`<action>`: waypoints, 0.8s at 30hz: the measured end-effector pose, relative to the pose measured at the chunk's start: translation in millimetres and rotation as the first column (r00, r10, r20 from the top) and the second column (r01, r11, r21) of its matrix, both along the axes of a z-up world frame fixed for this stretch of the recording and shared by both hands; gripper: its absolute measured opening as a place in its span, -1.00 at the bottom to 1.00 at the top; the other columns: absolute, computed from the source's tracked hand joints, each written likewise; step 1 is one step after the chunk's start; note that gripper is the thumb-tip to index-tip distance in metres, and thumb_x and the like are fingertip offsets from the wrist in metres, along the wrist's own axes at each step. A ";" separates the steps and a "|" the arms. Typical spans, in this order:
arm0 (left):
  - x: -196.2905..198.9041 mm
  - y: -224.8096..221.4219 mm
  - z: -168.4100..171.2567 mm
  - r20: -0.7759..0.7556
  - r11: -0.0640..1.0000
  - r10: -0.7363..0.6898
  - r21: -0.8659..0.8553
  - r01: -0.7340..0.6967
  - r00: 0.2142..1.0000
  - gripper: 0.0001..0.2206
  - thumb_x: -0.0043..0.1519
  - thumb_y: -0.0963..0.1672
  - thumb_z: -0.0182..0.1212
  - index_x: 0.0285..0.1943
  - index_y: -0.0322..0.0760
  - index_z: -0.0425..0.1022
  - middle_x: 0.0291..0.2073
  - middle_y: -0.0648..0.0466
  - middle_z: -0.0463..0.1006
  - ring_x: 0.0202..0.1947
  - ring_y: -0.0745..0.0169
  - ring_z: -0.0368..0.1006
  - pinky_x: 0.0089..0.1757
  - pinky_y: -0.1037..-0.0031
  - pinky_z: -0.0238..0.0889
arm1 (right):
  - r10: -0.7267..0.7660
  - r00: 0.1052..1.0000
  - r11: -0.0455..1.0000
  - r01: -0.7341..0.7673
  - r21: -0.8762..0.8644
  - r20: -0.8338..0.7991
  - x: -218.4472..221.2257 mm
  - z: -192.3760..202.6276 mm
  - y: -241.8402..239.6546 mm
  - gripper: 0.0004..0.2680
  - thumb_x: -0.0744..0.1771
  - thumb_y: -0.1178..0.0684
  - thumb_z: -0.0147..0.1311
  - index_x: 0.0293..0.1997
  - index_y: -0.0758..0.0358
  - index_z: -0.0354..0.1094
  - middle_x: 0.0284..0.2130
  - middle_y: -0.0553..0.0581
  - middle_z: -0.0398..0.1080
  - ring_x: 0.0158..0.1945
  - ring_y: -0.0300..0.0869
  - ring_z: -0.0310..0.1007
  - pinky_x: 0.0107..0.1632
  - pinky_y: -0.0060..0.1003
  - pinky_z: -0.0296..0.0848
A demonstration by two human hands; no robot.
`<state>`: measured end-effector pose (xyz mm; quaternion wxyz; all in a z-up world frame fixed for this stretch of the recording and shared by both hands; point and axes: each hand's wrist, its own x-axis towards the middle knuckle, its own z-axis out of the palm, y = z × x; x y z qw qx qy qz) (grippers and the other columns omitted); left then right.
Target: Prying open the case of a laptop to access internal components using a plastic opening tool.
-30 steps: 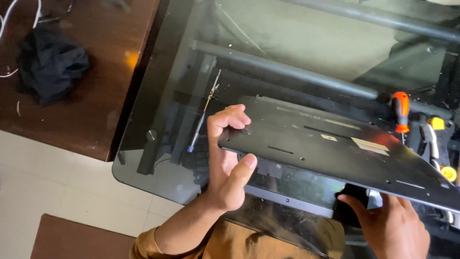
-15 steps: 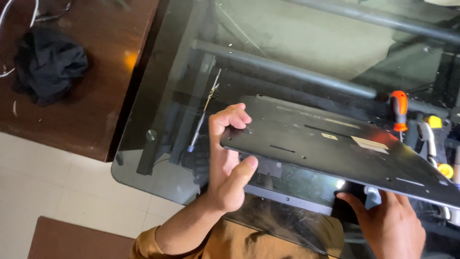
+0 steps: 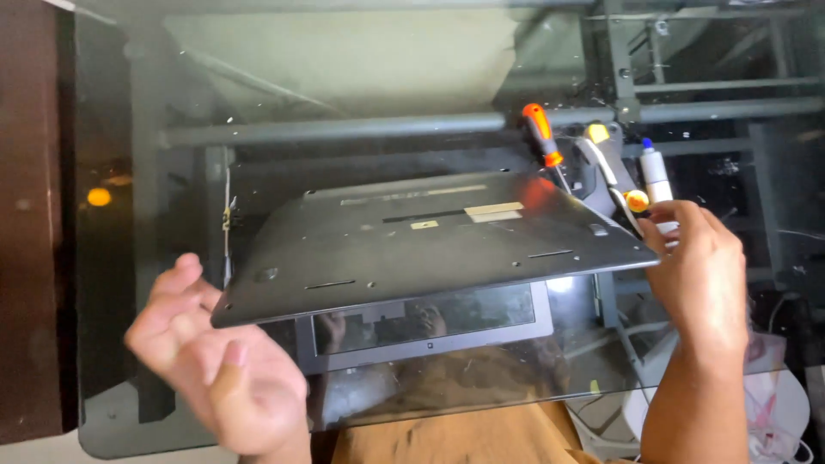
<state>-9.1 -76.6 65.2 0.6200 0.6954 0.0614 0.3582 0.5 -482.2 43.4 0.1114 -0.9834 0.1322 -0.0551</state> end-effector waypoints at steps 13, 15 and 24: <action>-9.8 13.1 -15.1 0.027 0.991 0.067 -0.114 -0.063 0.997 -0.70 0.27 0.02 0.02 0.08 -0.09 0.17 0.04 0.08 0.22 0.30 0.21 0.18 0.27 0.45 0.08 | 0.168 0.981 0.975 -0.151 -0.164 0.099 15.0 -1.0 3.9 -0.82 0.41 0.28 0.05 0.16 0.40 0.35 -0.06 0.41 0.38 -0.17 0.28 0.30 -0.18 0.15 0.31; -7.1 11.4 -13.2 0.040 0.998 0.017 -0.063 -0.015 0.999 -0.68 0.27 0.03 -0.02 0.04 -0.18 0.13 0.05 -0.13 0.22 0.07 0.12 0.16 0.36 0.29 0.04 | 0.164 0.979 0.977 -0.178 -0.115 -0.123 29.6 10.7 7.2 -0.64 0.37 0.33 -0.13 0.30 0.14 0.40 0.15 0.32 0.43 -0.12 0.28 0.34 -0.03 0.15 0.28; -14.2 18.9 -13.1 -0.039 0.981 0.029 -0.193 -0.036 0.999 -0.75 0.23 -0.02 0.02 0.02 -0.08 0.21 0.07 0.04 0.31 0.23 0.09 0.30 0.24 0.46 0.16 | 0.113 0.991 0.993 -0.112 -0.025 0.065 25.9 -26.8 -23.3 -0.94 0.37 0.22 0.15 -0.11 0.31 0.41 -0.25 0.28 0.46 -0.33 0.24 0.43 -0.31 0.10 0.30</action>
